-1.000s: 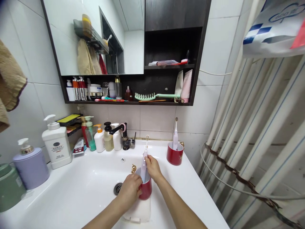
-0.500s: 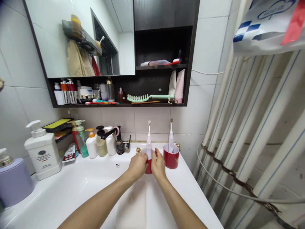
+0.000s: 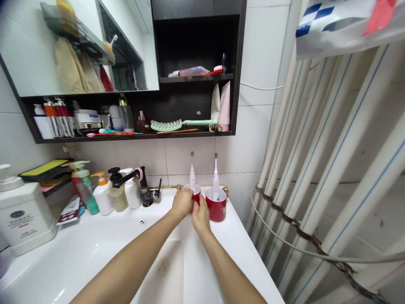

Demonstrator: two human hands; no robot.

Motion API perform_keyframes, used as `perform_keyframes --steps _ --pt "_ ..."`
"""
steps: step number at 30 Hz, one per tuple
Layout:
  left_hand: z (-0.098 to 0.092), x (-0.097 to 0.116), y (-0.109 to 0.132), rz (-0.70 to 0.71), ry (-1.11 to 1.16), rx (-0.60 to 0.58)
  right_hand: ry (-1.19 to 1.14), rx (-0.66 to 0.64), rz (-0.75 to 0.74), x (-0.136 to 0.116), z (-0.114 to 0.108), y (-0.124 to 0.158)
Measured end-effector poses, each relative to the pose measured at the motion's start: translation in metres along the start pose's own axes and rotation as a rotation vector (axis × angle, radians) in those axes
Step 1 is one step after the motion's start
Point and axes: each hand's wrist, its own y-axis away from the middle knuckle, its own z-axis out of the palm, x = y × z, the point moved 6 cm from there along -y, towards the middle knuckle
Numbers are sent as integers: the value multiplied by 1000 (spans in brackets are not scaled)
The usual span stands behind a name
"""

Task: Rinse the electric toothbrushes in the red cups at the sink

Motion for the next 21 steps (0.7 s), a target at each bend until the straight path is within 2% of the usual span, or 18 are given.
perform_keyframes --steps 2,5,8,10,12,15,16,18,21 --pt "-2 -1 3 9 9 20 -17 10 7 -1 -1 3" --pt "-12 -8 16 5 124 130 -54 27 5 -3 -5 14" --pt "-23 -23 39 -96 397 260 -106 22 -1 -10 -11 30" --pt "-32 -32 57 -198 638 293 -152 -4 -5 -23 -15 41" --pt "-48 -29 77 -218 928 304 -200 -47 -23 -47 -20 54" --pt "-90 -6 103 -40 1384 291 -330 -107 -117 -102 -32 74" --pt "-105 1 110 15 1510 273 -495 -133 -191 -123 -37 82" --pt "-130 13 122 97 1662 233 -718 -213 -254 -156 -42 95" --pt "-145 18 132 92 1721 185 -817 -285 -225 -174 -42 108"
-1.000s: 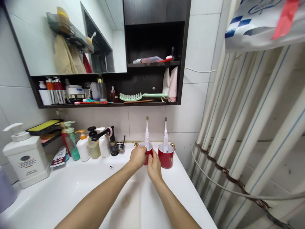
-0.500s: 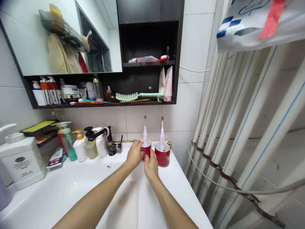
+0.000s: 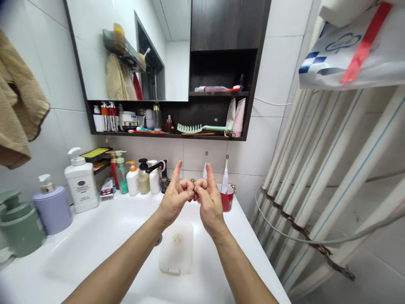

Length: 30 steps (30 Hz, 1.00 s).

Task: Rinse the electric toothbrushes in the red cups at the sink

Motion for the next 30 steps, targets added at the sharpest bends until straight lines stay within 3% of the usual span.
perform_keyframes --steps 4,7,10,13,16,21,24,27,30 --pt "-13 -2 5 -48 64 75 17 37 68 9 -2 5" --pt "-25 -13 5 -181 155 148 134 88 119 16 -8 3" --pt "-25 -30 4 -396 165 108 248 114 168 26 -10 -1" --pt "-22 -44 1 -503 113 63 398 125 212 41 -17 -8" --pt "-28 -61 0 -548 50 111 605 192 211 55 -44 -20" --pt "-52 -99 12 -675 -104 229 995 441 160 66 -124 -44" --pt "-61 -123 24 -753 -132 239 1153 466 222 81 -161 -50" --pt "-64 -139 33 -782 -137 206 1256 367 261 96 -174 -50" --pt "-67 -143 40 -765 -170 181 1330 289 247 95 -170 -43"
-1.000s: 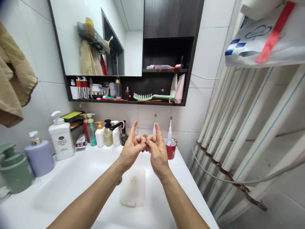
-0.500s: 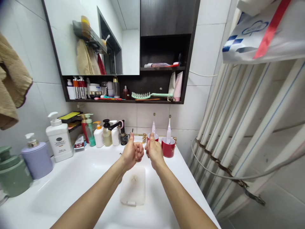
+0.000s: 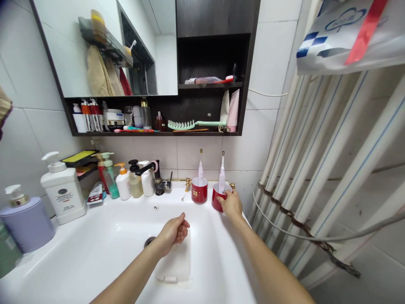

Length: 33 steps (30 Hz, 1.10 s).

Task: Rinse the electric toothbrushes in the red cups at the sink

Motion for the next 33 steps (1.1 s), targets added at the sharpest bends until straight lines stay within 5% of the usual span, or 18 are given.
perform_keyframes --steps 7,12,14,21,26,30,33 --pt "-14 23 8 216 -157 172 34 -55 -164 -33 -16 62" --pt "-11 57 6 410 -288 289 -26 -167 -248 -64 9 114" --pt "-11 57 -2 373 -314 270 -46 -204 -259 -73 25 126" --pt "-39 35 -20 307 -436 378 -88 -296 -268 -73 57 140" --pt "-41 62 5 499 -175 606 -100 -330 -258 -59 66 137" --pt "-30 90 31 672 4 601 -125 -352 -260 -55 72 136" --pt "-26 86 38 651 25 559 -159 -362 -260 -55 73 138"
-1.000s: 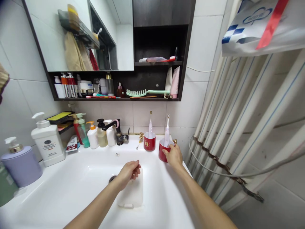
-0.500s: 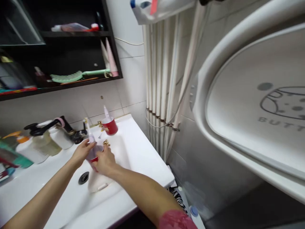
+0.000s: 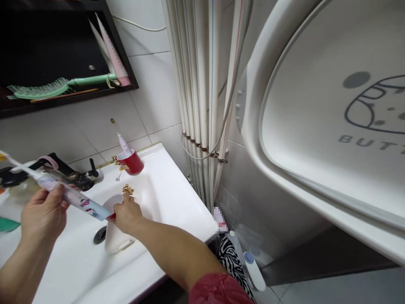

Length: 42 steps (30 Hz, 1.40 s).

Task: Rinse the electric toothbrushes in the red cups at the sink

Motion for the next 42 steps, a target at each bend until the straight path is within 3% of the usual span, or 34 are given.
perform_keyframes --steps 5,12,16,19,21,25,31,35,42 --pt "-7 -24 12 -128 38 -46 -102 15 -5 0 -10 3" --pt "-21 -38 4 -245 259 -16 -403 4 66 -2 -34 -5" --pt "-20 -49 0 -303 381 -89 -605 -199 62 -22 -35 -9" --pt "-16 -57 5 -325 301 -187 -934 -469 146 -37 -23 -1" --pt "-13 -61 10 -342 245 -247 -1022 -518 195 -40 -17 5" --pt "-14 -59 10 -355 341 -242 -1022 -436 267 -39 -3 14" --pt "-20 -65 8 -513 456 -242 -1117 -475 430 -49 18 30" --pt "-18 -66 13 -566 490 -222 -1076 -516 356 -57 22 32" --pt "-17 -66 13 -527 516 -181 -846 -429 338 -43 30 29"
